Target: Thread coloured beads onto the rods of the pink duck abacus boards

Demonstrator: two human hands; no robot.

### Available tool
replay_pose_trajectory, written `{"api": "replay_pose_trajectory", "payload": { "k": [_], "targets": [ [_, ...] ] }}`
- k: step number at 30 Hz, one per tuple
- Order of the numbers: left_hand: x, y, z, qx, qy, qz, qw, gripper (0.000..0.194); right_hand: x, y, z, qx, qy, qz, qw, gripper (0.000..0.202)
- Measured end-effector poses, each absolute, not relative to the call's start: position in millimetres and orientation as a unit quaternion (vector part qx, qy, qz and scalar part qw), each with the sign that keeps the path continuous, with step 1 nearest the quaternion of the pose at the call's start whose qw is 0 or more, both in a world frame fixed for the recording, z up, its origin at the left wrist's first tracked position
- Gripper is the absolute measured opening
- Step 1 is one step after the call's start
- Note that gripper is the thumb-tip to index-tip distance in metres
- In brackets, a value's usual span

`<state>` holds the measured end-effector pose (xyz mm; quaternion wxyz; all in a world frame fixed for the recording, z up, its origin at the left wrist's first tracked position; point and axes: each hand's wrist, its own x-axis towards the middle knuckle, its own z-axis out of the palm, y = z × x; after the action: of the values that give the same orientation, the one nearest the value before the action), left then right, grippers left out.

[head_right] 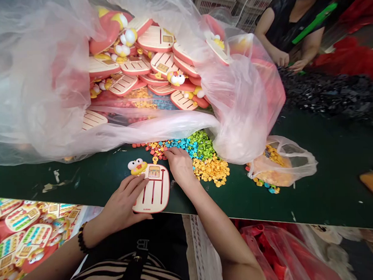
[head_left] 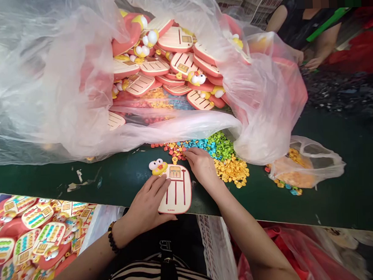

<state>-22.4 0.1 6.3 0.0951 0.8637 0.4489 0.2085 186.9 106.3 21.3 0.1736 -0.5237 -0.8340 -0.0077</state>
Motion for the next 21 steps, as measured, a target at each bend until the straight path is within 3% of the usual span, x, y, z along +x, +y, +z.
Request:
{"api": "replay_pose_trajectory", "payload": {
  "k": [4, 11, 16, 21],
  "targets": [
    [-22, -1, 11, 0.870, 0.441, 0.203, 0.084, 0.089, 183, 116, 20, -0.518, -0.845, -0.023, 0.129, 0.015],
    [-14, -3, -5, 0.859, 0.442, 0.249, 0.067, 0.095, 187, 82, 21, -0.491, -0.824, 0.071, 0.274, 0.019],
    [-15, -2, -12, 0.861, 0.435, 0.257, 0.063, 0.089, 174, 48, 15, -0.429, -0.862, -0.023, 0.270, 0.029],
    [-14, -3, -10, 0.861, 0.431, 0.266, 0.042, 0.085, 178, 40, 12, -0.470, -0.835, -0.024, 0.285, 0.029]
  ]
}}
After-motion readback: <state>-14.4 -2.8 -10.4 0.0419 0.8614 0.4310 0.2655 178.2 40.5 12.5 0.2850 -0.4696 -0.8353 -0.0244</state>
